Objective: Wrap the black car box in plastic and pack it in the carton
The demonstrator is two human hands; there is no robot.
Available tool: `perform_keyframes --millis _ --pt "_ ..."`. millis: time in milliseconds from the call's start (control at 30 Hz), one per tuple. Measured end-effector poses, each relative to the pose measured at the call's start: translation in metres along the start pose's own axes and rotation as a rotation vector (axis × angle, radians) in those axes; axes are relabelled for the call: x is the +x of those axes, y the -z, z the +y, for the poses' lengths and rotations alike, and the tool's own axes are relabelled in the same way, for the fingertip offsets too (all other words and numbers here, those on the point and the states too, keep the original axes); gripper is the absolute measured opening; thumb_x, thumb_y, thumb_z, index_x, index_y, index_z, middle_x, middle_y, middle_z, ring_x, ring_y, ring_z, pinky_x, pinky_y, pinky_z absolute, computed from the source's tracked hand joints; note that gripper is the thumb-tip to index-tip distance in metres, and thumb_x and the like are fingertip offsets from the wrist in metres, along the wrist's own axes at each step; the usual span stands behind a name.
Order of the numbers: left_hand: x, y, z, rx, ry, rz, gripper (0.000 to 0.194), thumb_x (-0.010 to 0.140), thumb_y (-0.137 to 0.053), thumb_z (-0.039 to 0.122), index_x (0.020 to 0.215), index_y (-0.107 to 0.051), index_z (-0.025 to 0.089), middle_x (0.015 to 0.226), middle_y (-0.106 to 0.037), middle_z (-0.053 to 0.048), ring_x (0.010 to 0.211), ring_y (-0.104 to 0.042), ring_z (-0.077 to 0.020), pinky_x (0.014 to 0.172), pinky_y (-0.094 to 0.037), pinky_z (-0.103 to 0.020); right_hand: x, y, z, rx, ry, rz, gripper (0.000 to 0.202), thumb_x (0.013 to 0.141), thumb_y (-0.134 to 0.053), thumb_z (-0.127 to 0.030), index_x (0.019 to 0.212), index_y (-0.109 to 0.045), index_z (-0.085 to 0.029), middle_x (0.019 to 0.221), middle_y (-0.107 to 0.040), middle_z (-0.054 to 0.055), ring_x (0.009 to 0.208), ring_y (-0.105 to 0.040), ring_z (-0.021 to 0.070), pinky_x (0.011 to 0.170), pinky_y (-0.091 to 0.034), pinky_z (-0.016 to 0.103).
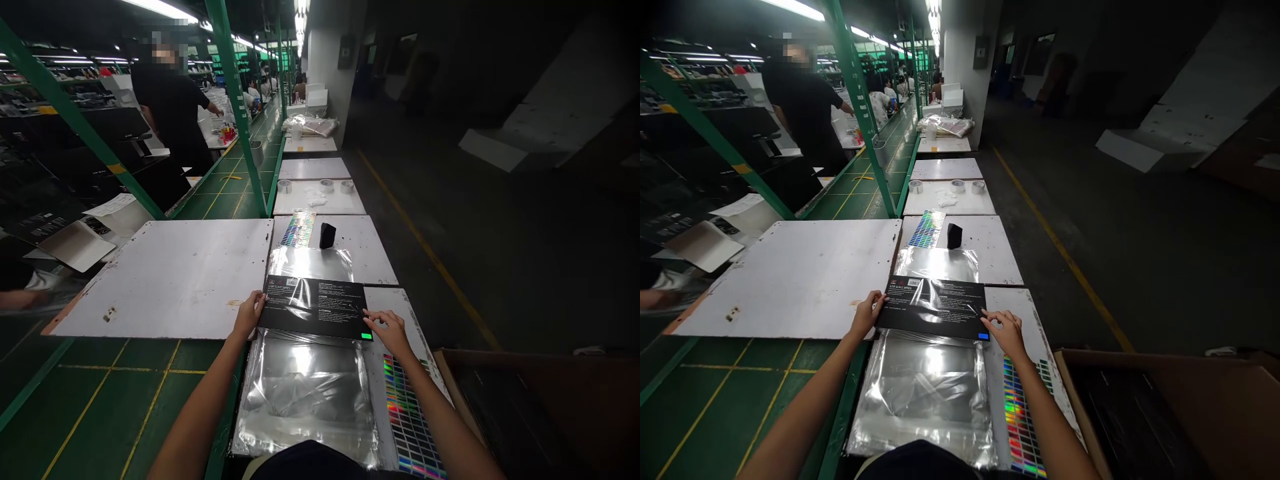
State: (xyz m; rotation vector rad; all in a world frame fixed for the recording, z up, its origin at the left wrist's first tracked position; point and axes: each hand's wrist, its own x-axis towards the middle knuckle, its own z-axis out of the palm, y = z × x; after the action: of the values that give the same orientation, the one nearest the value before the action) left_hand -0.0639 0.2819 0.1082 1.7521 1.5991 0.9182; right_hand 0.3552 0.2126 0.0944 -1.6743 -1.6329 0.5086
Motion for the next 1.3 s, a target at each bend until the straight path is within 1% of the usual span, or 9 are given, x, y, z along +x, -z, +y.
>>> perform_keyframes --millis 133,300,433,533,600,667,833,1033,1300 --pt "-0.002 -0.006 0.0 0.026 0.009 0.094 0.025 0.091 -0.045 0.048 0.094 -0.055 0.025 0.093 -0.073 -0.002 0.094 -0.068 -0.0196 0.077 -0.05 -0.029 -0.004 -0.005 -0.005 -0.014 -0.037 0.054 0.046 0.079 -0.052 -0.069 0.065 -0.059 -0.026 0.099 -0.075 0.001 0.073 -0.057 0.0235 0.086 -0.04 0.049" --pt "-0.003 -0.011 -0.005 -0.016 0.037 0.186 0.024 0.085 -0.055 0.047 0.089 -0.062 0.025 0.092 -0.073 -0.001 0.094 -0.069 -0.0196 0.08 -0.051 -0.029 -0.009 -0.012 -0.006 -0.033 -0.059 0.129 0.047 0.079 -0.052 -0.069 0.063 -0.058 -0.026 0.097 -0.075 0.0 0.083 -0.06 0.0264 0.092 -0.035 0.052" --pt "-0.003 -0.012 -0.007 -0.013 0.038 0.232 0.024 0.084 -0.057 0.047 0.089 -0.066 0.025 0.09 -0.073 -0.001 0.089 -0.069 -0.0197 0.082 -0.053 -0.032 -0.011 -0.02 -0.007 -0.043 -0.094 0.214 0.046 0.079 -0.053 -0.068 0.061 -0.057 -0.026 0.095 -0.075 0.002 0.081 -0.06 0.0268 0.085 -0.041 0.048" --pt "-0.003 -0.012 -0.005 -0.022 -0.032 0.267 0.025 0.085 -0.057 0.046 0.086 -0.067 0.024 0.101 -0.069 -0.004 0.087 -0.068 -0.0181 0.081 -0.054 -0.033 -0.012 -0.026 -0.009 -0.027 -0.091 0.3 0.044 0.079 -0.054 -0.065 0.061 -0.056 -0.026 0.092 -0.076 0.004 0.076 -0.059 0.0252 0.077 -0.044 0.044" --pt "-0.003 -0.012 -0.004 -0.033 -0.075 0.297 0.026 0.085 -0.057 0.045 0.082 -0.067 0.021 0.112 -0.063 -0.006 0.085 -0.067 -0.016 0.081 -0.055 -0.033 -0.014 -0.03 -0.01 -0.021 -0.096 0.342 0.042 0.08 -0.055 -0.063 0.062 -0.056 -0.025 0.091 -0.076 0.005 0.076 -0.058 0.0249 0.076 -0.045 0.043" --pt "-0.003 -0.013 -0.003 -0.025 -0.083 0.327 0.026 0.085 -0.057 0.044 0.079 -0.067 0.02 0.114 -0.058 -0.007 0.082 -0.067 -0.0144 0.081 -0.056 -0.033 -0.015 -0.035 -0.012 -0.008 -0.109 0.375 0.04 0.08 -0.056 -0.061 0.064 -0.057 -0.025 0.091 -0.076 0.006 0.076 -0.059 0.0247 0.075 -0.045 0.042" --pt "-0.002 -0.014 -0.005 0.006 -0.06 0.317 0.027 0.085 -0.057 0.044 0.079 -0.068 0.02 0.11 -0.055 -0.006 0.081 -0.065 -0.0142 0.083 -0.056 -0.034 -0.019 -0.045 -0.014 0.063 -0.173 0.455 0.032 0.081 -0.06 -0.054 0.068 -0.058 -0.025 0.092 -0.076 0.004 0.079 -0.059 0.0246 0.073 -0.045 0.04" --pt "0.0 -0.014 -0.006 0.012 -0.03 0.315 0.027 0.085 -0.057 0.044 0.079 -0.067 0.02 0.105 -0.053 -0.005 0.081 -0.065 -0.0151 0.084 -0.055 -0.036 -0.019 -0.047 -0.018 0.056 -0.217 0.467 0.026 0.081 -0.061 -0.047 0.069 -0.059 -0.025 0.093 -0.075 0.003 0.082 -0.059 0.0255 0.075 -0.046 0.041" --pt "0.0 -0.013 -0.001 0.12 -0.084 0.296 0.026 0.087 -0.054 0.042 0.082 -0.067 0.019 0.101 -0.052 -0.006 0.083 -0.062 -0.015 0.079 -0.055 -0.032 -0.02 -0.05 -0.02 0.053 -0.201 0.498 0.024 0.082 -0.062 -0.045 0.069 -0.06 -0.025 0.091 -0.075 0.003 0.085 -0.061 0.0254 0.077 -0.047 0.041"
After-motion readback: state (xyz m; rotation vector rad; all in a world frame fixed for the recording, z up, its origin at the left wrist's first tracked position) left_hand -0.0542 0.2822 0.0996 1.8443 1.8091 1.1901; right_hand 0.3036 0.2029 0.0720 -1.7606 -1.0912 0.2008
